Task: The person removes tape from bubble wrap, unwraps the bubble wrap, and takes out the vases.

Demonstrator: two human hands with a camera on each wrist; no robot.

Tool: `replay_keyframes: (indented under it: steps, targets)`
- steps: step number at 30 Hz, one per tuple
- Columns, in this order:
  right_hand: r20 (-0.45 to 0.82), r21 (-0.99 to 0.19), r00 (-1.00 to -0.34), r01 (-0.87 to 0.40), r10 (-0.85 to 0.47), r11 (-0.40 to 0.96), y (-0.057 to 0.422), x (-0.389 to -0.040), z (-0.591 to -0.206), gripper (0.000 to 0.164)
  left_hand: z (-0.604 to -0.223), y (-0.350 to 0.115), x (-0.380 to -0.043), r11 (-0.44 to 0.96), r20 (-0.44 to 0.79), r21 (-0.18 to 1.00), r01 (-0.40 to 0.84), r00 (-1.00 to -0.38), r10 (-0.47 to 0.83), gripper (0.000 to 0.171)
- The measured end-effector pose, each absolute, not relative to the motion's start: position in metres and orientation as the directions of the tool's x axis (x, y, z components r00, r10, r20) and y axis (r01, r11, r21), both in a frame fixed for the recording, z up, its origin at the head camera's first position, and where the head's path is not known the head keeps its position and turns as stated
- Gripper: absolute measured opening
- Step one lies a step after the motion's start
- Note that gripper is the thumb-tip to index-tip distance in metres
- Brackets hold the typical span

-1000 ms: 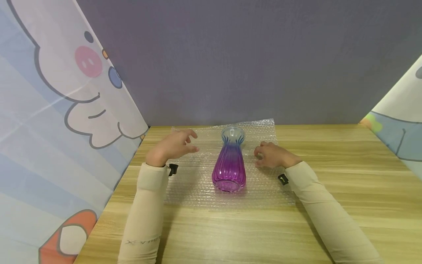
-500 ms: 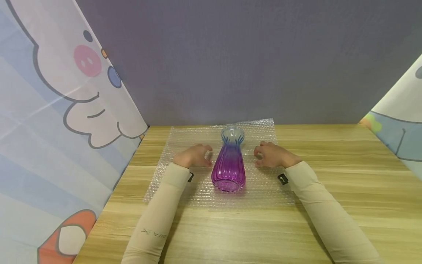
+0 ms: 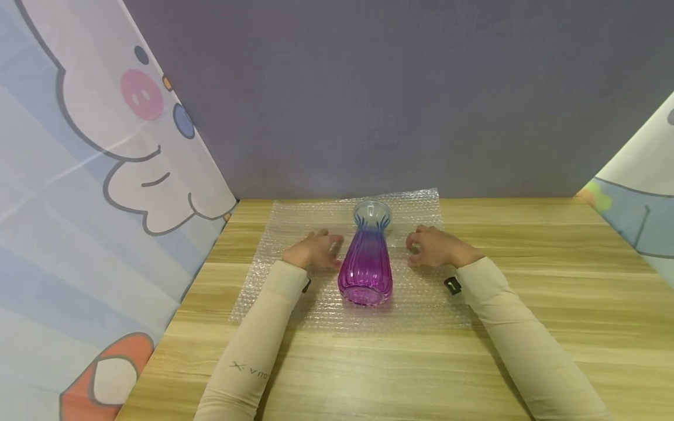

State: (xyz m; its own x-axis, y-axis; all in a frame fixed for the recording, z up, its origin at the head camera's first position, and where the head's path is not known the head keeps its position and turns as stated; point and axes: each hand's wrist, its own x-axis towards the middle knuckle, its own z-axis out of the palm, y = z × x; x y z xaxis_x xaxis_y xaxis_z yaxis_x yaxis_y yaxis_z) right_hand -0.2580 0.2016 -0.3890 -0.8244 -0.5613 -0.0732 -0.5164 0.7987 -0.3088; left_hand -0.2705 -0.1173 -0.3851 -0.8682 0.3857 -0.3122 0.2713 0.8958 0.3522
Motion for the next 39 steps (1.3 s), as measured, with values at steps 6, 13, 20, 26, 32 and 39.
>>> replay_keyframes:
  steps: [6,13,20,26,32,39]
  targets:
    - [-0.121,-0.427,-0.796,-0.498,-0.594,0.755,0.21,-0.259,-0.382,0.049,-0.386,-0.117,-0.272,0.903,-0.332,0.339,0.265,-0.864,0.379,0.095]
    - [-0.109,-0.528,-0.832,-0.415,-0.544,0.741,0.215,-0.256,-0.366,0.053,-0.386,-0.115,-0.273,0.907,-0.338,0.325,0.267,-0.863,0.376,0.095]
    - [-0.099,-0.734,-0.873,-0.26,-0.478,0.627,0.2,-0.253,-0.358,0.056,-0.385,-0.114,-0.273,0.904,-0.344,0.335,0.266,-0.859,0.38,0.095]
    - [-0.204,-0.892,-0.864,-0.029,-0.459,0.451,0.181,-0.253,-0.364,0.068,-0.385,-0.115,-0.273,0.905,-0.351,0.334,0.264,-0.856,0.379,0.095]
    - [-0.247,-0.924,-0.856,0.066,-0.455,0.377,0.165,-0.251,-0.373,0.07,-0.385,-0.115,-0.273,0.908,-0.363,0.333,0.255,-0.854,0.373,0.1]
    - [-0.278,-0.942,-0.841,0.143,-0.463,0.305,0.15,-0.249,-0.385,0.069,-0.384,-0.115,-0.272,0.91,-0.371,0.328,0.252,-0.852,0.369,0.103]
